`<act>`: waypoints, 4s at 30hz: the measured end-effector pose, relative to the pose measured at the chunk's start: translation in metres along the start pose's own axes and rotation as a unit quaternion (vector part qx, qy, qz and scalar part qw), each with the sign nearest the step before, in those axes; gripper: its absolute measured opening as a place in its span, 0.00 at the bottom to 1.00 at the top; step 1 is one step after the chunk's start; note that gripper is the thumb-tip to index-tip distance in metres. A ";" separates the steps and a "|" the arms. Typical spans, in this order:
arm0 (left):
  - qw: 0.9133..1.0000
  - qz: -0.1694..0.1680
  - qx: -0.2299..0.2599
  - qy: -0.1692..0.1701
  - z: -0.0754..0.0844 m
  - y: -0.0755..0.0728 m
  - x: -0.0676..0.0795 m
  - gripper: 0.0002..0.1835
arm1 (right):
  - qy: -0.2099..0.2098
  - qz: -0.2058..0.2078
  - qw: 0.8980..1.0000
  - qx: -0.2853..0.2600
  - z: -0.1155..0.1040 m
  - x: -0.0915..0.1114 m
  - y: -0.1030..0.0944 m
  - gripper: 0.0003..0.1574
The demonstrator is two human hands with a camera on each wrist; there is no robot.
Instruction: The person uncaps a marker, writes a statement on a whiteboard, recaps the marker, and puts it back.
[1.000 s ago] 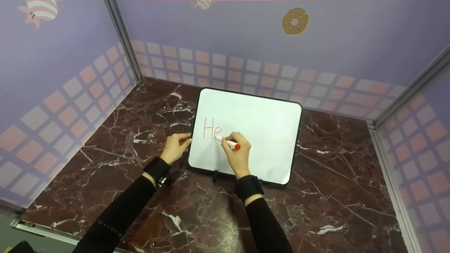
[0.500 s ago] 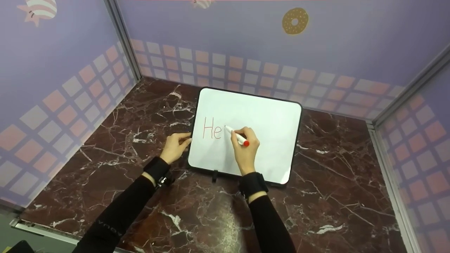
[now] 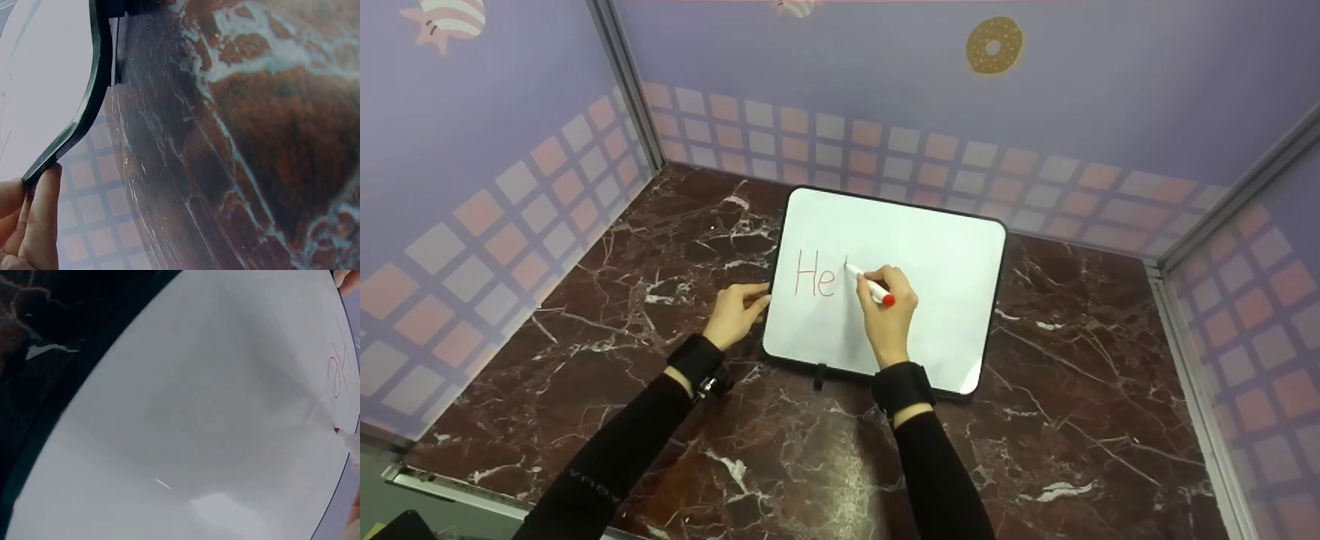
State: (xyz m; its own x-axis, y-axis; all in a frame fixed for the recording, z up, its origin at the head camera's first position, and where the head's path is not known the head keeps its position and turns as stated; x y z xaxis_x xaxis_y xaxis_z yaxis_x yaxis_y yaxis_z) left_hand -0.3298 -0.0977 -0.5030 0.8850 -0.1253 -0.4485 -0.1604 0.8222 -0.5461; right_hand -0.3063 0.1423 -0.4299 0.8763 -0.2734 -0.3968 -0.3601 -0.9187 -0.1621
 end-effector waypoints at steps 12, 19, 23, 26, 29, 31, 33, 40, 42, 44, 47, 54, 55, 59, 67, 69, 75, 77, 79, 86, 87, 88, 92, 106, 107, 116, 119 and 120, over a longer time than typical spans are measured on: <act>1.000 0.005 -0.002 0.006 -0.002 -0.002 0.000 0.15 | 0.013 -0.025 1.000 0.003 0.006 0.015 -0.015 0.06; 1.000 0.007 -0.002 0.002 -0.001 -0.001 0.001 0.15 | 0.008 0.016 1.000 -0.005 0.000 -0.001 -0.017 0.04; 1.000 0.004 -0.001 0.000 -0.001 0.000 0.001 0.15 | 0.002 0.022 1.000 -0.003 -0.003 -0.009 -0.015 0.04; 1.000 0.003 -0.005 0.002 -0.001 0.000 0.000 0.15 | 0.002 0.022 1.000 0.000 -0.002 -0.012 -0.015 0.04; 1.000 0.004 -0.004 0.006 -0.001 0.000 0.000 0.15 | 0.005 0.017 1.000 0.004 -0.001 -0.011 -0.015 0.04; 1.000 0.004 -0.003 0.005 -0.001 0.000 -0.001 0.15 | 0.004 0.014 1.000 0.007 0.000 -0.009 -0.015 0.04; 1.000 0.003 -0.001 0.006 -0.001 -0.001 -0.001 0.16 | 0.005 0.007 1.000 0.004 0.002 -0.005 -0.017 0.05; 1.000 0.001 0.006 -0.002 -0.001 -0.001 -0.002 0.16 | 0.025 -0.020 0.999 -0.001 0.010 0.009 -0.027 0.05; 1.000 0.002 0.005 -0.001 0.000 -0.001 -0.002 0.16 | 0.029 -0.019 0.999 -0.001 0.010 0.011 -0.030 0.05; 1.000 0.002 0.003 -0.001 -0.001 -0.001 -0.002 0.16 | 0.029 -0.009 1.000 0.001 0.011 0.012 -0.033 0.05; 1.000 0.000 0.002 -0.006 -0.002 -0.001 -0.001 0.16 | 0.023 0.013 1.000 -0.003 0.013 0.012 -0.038 0.05; 1.000 0.001 -0.006 -0.003 -0.001 0.001 -0.001 0.16 | 0.021 0.049 0.999 0.001 0.041 0.002 -0.043 0.06; 1.000 0.001 -0.004 -0.005 -0.001 0.001 -0.001 0.16 | 0.022 0.049 0.999 0.003 0.045 0.000 -0.042 0.06; 1.000 -0.001 0.003 -0.010 0.000 0.000 -0.001 0.16 | 0.022 0.043 0.999 0.007 0.051 -0.005 -0.040 0.05; 1.000 -0.002 -0.003 -0.004 0.000 0.000 -0.001 0.15 | 0.001 0.054 0.999 -0.006 0.022 0.004 -0.044 0.07; 1.000 -0.002 -0.004 -0.007 0.000 -0.001 -0.001 0.16 | 0.008 0.049 0.999 -0.008 0.016 0.008 -0.044 0.07; 1.000 -0.002 0.000 -0.011 0.000 0.000 0.000 0.15 | 0.033 0.019 0.999 -0.005 0.016 0.011 -0.037 0.07; 1.000 -0.001 0.004 -0.011 0.000 0.001 0.000 0.16 | 0.033 0.020 0.999 -0.005 0.016 0.008 -0.035 0.08; 1.000 -0.001 0.007 -0.010 -0.001 0.002 0.000 0.16 | 0.030 0.029 0.999 -0.008 0.013 0.006 -0.034 0.08; 1.000 0.003 0.001 -0.008 -0.002 0.000 -0.001 0.16 | 0.029 0.068 0.996 -0.046 0.030 -0.002 -0.047 0.08; 1.000 0.004 0.001 -0.009 -0.002 0.000 -0.001 0.16 | 0.030 0.073 0.996 -0.046 0.035 -0.003 -0.051 0.08; 1.000 0.004 -0.001 -0.010 -0.002 0.000 -0.001 0.16 | 0.031 0.077 0.996 -0.044 0.040 -0.004 -0.054 0.08; 1.000 0.002 -0.005 -0.007 -0.003 0.000 0.000 0.16 | 0.026 0.084 0.995 -0.036 0.051 -0.007 -0.066 0.09; 1.000 0.002 -0.002 -0.014 -0.003 0.003 0.002 0.16 | 0.031 0.070 0.997 -0.029 0.023 0.003 -0.068 0.08; 1.000 0.002 -0.003 -0.012 -0.003 0.003 0.002 0.15 | 0.030 0.071 0.997 -0.027 0.024 0.003 -0.069 0.08; 1.000 -0.003 -0.004 -0.016 -0.002 0.001 0.000 0.16 | 0.037 0.062 0.997 -0.017 0.027 0.005 -0.071 0.09; 1.000 -0.004 -0.004 -0.017 -0.001 0.001 -0.001 0.16 | 0.035 0.069 0.997 -0.019 0.027 0.006 -0.074 0.09; 1.000 -0.005 -0.002 -0.017 -0.001 0.002 -0.001 0.16 | 0.032 0.074 0.997 -0.016 0.026 0.006 -0.074 0.10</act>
State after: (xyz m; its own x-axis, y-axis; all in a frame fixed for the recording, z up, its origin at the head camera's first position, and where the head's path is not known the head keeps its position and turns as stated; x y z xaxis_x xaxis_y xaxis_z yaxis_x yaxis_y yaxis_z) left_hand -0.3312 -0.0970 -0.5043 0.9010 -0.1136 -0.4187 -0.1534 0.8193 -0.5525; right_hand -0.2826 0.2163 -0.4436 0.8329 -0.4238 -0.3560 -0.4779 -0.8751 -0.0761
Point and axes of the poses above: each hand's wrist, its own x-axis away from the middle knuckle, its own y-axis out of the palm, z = x × y, the point moved 4 cm from there along -x, towards the middle knuckle, and after that the axes turned 13 degrees about y, right-handed, at the moved point
